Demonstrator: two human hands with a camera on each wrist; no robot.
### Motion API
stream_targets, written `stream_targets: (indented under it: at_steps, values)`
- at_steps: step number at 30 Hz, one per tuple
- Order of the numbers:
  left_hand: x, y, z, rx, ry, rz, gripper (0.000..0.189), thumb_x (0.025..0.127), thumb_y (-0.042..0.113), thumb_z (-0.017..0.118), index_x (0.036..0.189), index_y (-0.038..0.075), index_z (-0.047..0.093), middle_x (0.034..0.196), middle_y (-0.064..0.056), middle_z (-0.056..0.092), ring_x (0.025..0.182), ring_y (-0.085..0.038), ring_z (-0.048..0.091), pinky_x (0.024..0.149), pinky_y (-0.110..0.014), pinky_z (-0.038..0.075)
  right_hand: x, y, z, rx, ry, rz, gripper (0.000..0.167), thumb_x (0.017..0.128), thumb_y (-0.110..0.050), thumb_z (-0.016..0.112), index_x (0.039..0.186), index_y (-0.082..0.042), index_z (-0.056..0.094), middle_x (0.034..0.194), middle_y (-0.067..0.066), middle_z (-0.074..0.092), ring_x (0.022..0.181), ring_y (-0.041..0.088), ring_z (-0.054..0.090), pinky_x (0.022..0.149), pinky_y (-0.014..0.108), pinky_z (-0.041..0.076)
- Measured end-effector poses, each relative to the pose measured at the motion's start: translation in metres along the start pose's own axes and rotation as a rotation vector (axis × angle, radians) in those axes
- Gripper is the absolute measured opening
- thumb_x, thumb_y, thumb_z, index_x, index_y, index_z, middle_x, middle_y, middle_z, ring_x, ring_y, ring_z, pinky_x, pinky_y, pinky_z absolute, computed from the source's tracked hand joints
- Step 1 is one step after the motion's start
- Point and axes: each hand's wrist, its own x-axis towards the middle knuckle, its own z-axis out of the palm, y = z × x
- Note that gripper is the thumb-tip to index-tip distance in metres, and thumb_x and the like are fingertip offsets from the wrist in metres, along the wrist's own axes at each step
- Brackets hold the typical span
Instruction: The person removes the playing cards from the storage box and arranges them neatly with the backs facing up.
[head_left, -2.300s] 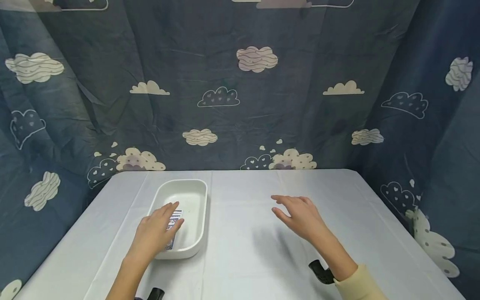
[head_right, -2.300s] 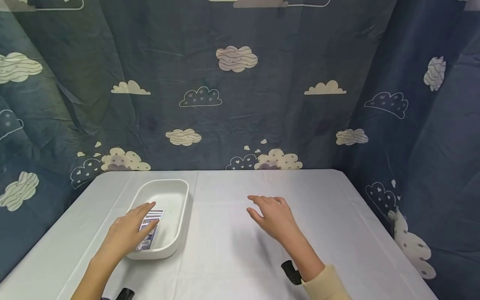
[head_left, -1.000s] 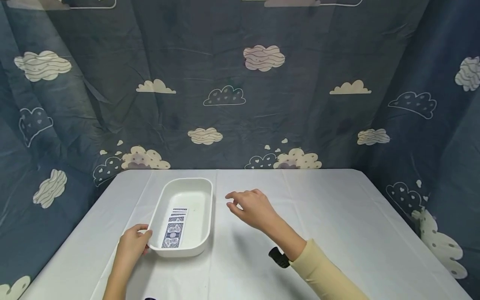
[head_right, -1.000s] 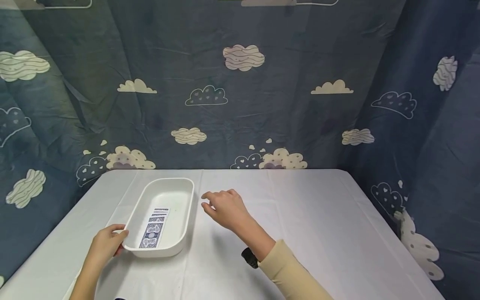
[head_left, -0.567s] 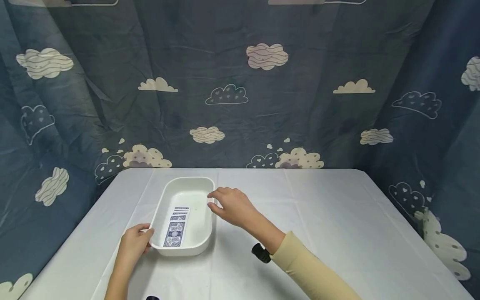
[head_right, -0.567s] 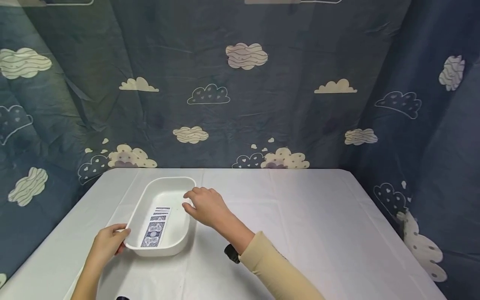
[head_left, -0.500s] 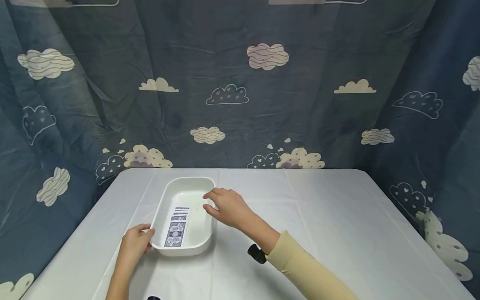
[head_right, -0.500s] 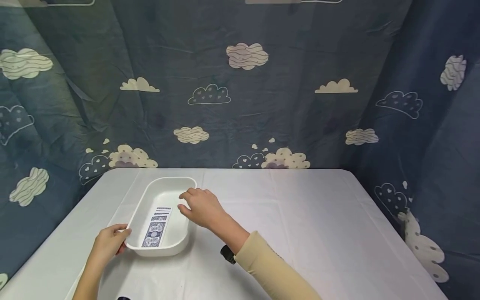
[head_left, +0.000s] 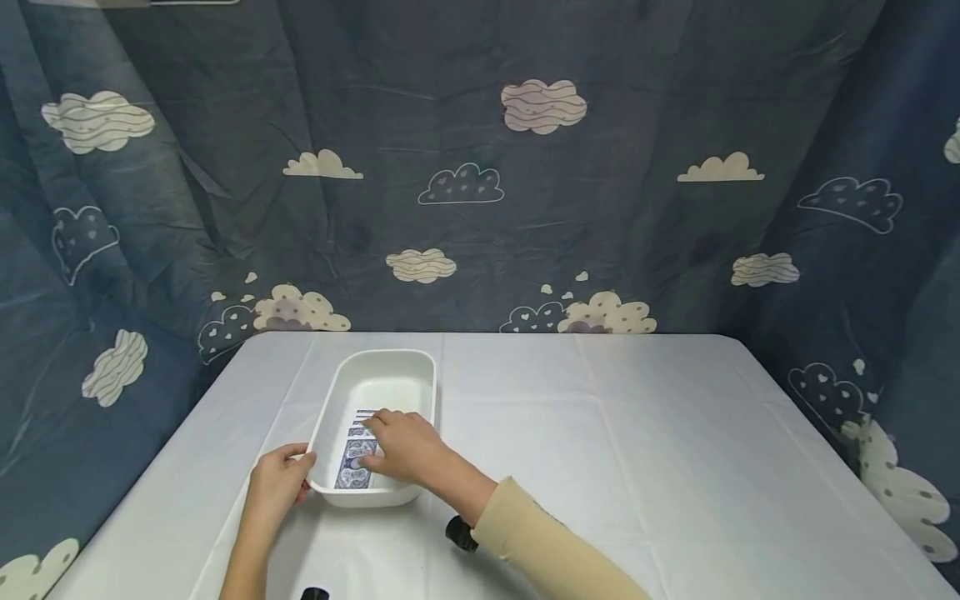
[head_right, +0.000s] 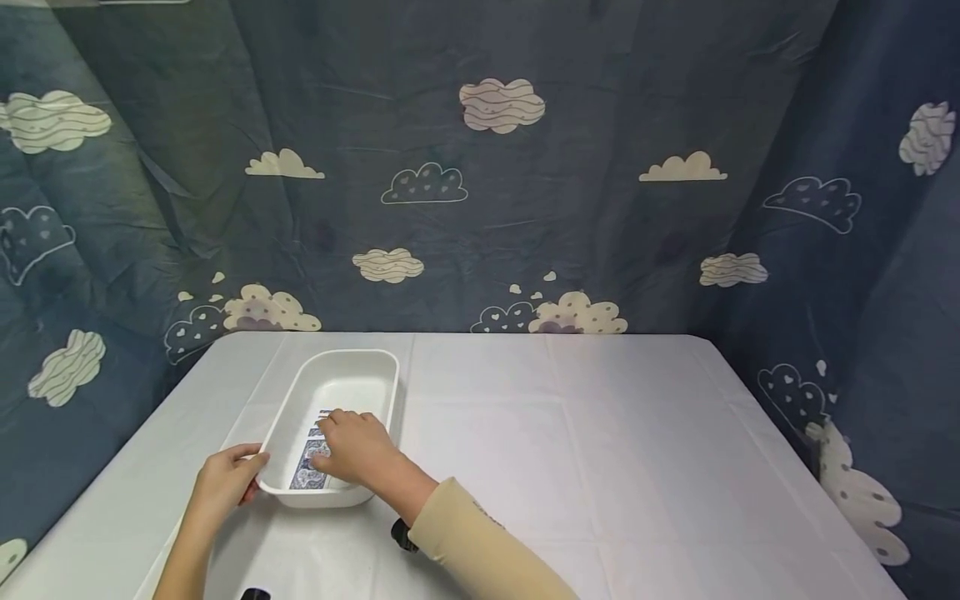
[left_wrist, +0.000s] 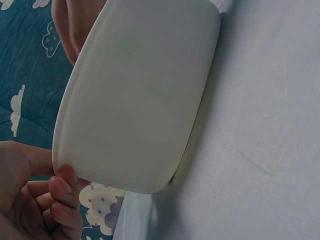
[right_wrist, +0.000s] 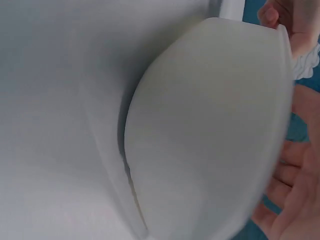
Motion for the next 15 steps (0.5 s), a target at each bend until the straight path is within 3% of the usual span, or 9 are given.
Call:
stream_targets:
  at_steps: [7, 15]
  values:
    - [0.0, -0.001, 0.001, -0.01, 0.007, 0.0, 0.039, 0.086, 0.013, 0.05, 0.115, -0.012, 0.053, 0.051, 0.004, 0.05, 0.041, -0.009, 0.046, 0.042, -0.023, 0.037, 0.009, -0.014, 0.014, -0.051, -0.139, 0.014, 0.068, 0.077, -0.058, 0.059, 0.13, -0.017, 0.048, 0.129, -0.005, 0.052, 0.119, 0.008, 0.048, 0.096, 0.028, 0.04]
    - [0.003, -0.001, 0.001, -0.019, 0.008, 0.003, 0.038, 0.085, 0.013, 0.05, 0.114, -0.012, 0.054, 0.05, 0.004, 0.05, 0.04, -0.008, 0.045, 0.042, -0.023, 0.038, 0.018, -0.019, 0.019, -0.085, -0.246, 0.003, 0.063, 0.08, -0.052, 0.06, 0.132, -0.019, 0.046, 0.134, -0.007, 0.047, 0.123, 0.007, 0.044, 0.1, 0.03, 0.037]
